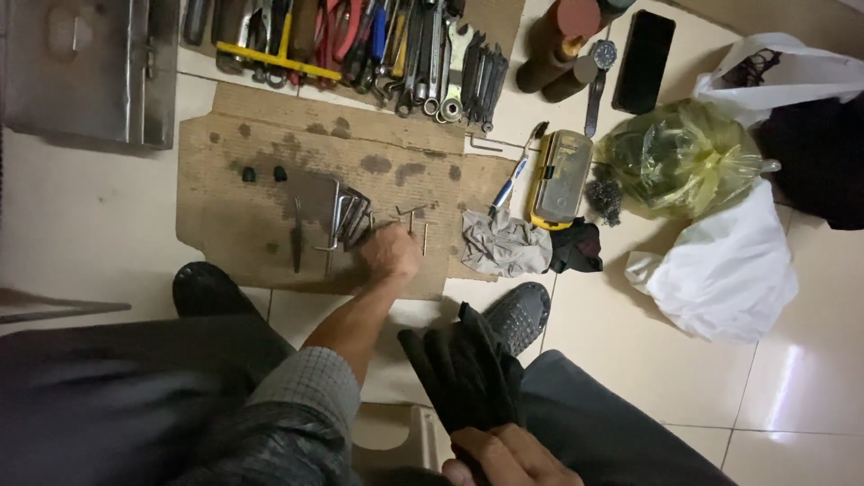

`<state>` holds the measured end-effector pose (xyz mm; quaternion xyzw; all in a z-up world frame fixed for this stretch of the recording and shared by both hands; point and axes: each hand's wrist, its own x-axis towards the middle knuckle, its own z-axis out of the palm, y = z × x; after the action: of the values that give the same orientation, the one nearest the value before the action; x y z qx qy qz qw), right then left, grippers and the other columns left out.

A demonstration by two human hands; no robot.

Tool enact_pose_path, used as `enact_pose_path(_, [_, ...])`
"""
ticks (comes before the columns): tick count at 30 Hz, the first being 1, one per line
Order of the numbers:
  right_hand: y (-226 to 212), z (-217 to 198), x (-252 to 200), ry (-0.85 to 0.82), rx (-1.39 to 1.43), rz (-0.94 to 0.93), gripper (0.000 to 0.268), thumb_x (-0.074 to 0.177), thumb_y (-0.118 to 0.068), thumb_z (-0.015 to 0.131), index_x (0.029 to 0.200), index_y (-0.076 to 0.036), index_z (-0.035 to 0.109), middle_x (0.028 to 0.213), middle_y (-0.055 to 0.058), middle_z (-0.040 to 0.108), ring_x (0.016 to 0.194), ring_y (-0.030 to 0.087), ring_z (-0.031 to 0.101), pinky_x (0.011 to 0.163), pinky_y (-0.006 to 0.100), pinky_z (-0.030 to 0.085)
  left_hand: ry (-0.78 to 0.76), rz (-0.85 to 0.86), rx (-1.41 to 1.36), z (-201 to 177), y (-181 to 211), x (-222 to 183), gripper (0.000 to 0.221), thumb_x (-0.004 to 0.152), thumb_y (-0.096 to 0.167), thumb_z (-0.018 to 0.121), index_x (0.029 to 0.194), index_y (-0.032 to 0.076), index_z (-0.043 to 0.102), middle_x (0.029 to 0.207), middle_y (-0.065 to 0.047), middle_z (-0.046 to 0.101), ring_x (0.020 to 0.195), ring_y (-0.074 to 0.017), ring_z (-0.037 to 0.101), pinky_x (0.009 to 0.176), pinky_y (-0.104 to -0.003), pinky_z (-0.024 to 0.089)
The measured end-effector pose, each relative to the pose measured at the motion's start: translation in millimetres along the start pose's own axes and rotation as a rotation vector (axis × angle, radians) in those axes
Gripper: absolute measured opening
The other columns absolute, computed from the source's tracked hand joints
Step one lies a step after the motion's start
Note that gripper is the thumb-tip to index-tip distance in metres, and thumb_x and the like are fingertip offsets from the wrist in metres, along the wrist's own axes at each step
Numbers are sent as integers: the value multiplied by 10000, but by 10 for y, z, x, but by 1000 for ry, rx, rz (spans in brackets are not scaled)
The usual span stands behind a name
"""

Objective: Assembling small bicycle components, specifically fitting a rubber seal and using Allen keys on metal parts.

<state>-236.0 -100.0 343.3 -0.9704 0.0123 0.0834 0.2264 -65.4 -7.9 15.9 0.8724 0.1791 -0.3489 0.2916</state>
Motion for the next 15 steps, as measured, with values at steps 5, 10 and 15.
enact_pose_path(5, [32,-61,46,132,-23,37,128,916,-384,628,932,-337,746,904,-155,745,712,20,731,535,165,480,-36,74,133,-26,0,-56,308,962,342,723,841,80,613,862,-80,654,765,-214,631,684,-372,536])
enact_pose_path(10, [-12,-198,29,31,115,268,171,855,-467,679,914,-361,799,888,-147,766,742,81,764,621,232,523,-65,85,72,-252,-20,-379,265,928,295,654,980,46,725,874,-120,719,775,-261,698,635,-395,570])
enact_pose_path(15, [24,-318,30,-75,174,386,261,872,-476,627,1017,-345,801,952,-99,798,838,129,797,716,276,549,-124,-86,-139,-349,47,-821,150,1004,197,643,1085,70,641,1095,-90,634,927,-221,639,753,-342,590])
